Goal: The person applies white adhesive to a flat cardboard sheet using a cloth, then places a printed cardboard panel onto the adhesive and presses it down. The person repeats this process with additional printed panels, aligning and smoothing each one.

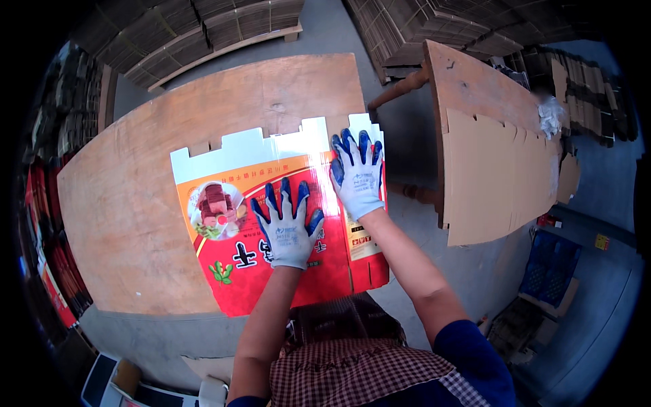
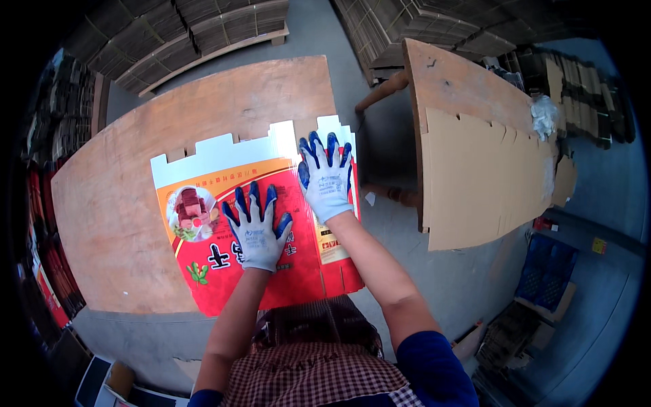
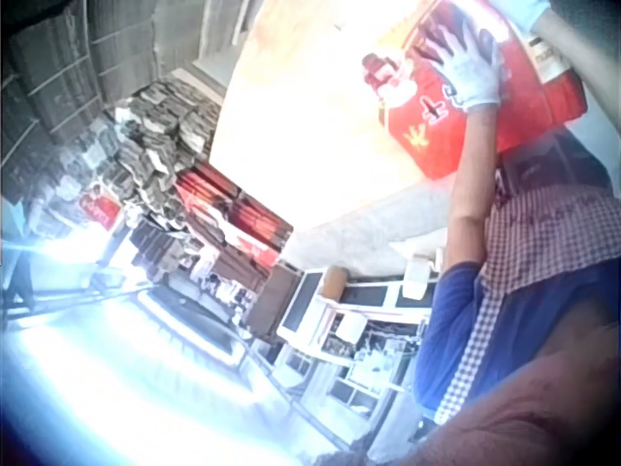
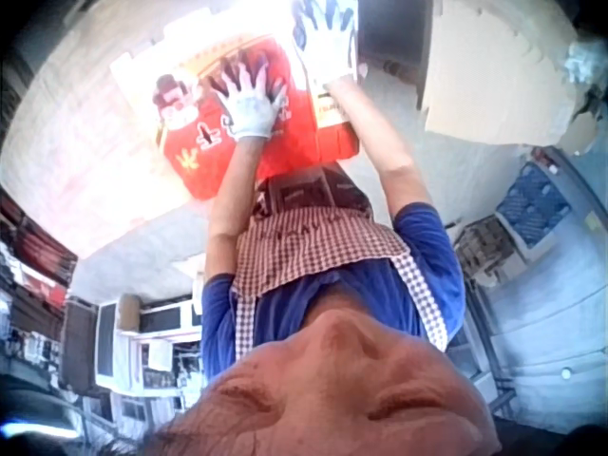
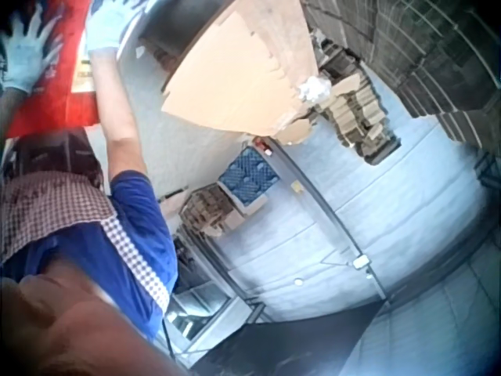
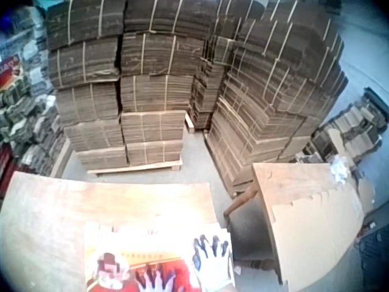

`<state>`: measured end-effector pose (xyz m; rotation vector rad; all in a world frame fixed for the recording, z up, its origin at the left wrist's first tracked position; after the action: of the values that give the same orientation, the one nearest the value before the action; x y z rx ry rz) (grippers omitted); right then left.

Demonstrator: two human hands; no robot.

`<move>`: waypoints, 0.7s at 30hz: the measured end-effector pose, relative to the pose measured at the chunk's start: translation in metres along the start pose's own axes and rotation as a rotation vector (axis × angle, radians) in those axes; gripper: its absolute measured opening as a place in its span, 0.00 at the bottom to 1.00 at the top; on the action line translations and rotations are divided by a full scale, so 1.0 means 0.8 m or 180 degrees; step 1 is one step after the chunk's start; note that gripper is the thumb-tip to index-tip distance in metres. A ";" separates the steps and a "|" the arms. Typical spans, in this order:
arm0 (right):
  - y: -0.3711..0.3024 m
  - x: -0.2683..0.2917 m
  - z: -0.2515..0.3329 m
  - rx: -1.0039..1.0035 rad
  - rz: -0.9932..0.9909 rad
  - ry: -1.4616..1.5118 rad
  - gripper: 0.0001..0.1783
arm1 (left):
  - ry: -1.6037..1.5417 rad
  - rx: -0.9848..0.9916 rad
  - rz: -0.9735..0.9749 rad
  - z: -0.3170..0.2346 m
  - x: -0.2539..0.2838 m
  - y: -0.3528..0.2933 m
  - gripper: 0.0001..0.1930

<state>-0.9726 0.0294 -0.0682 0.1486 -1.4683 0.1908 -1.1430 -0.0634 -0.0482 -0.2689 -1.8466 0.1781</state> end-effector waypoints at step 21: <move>-0.183 0.049 -0.020 -0.1475 -0.0235 0.2957 0.30 | -0.0449 0.2028 -0.1486 0.149 0.001 -0.073 0.48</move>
<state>-0.9219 -0.1083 -0.0280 -0.2422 -0.5489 -0.1391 -1.2627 -0.1172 -0.0663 0.6238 -1.8372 0.4512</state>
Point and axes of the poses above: each hand's wrist, its own y-axis towards the middle knuckle, its own x-axis out of the back of the hand, z = x × y, the point moved 1 cm from there along y, towards the middle knuckle, and after that the axes turned 5 degrees about z, right-handed, at the moved point
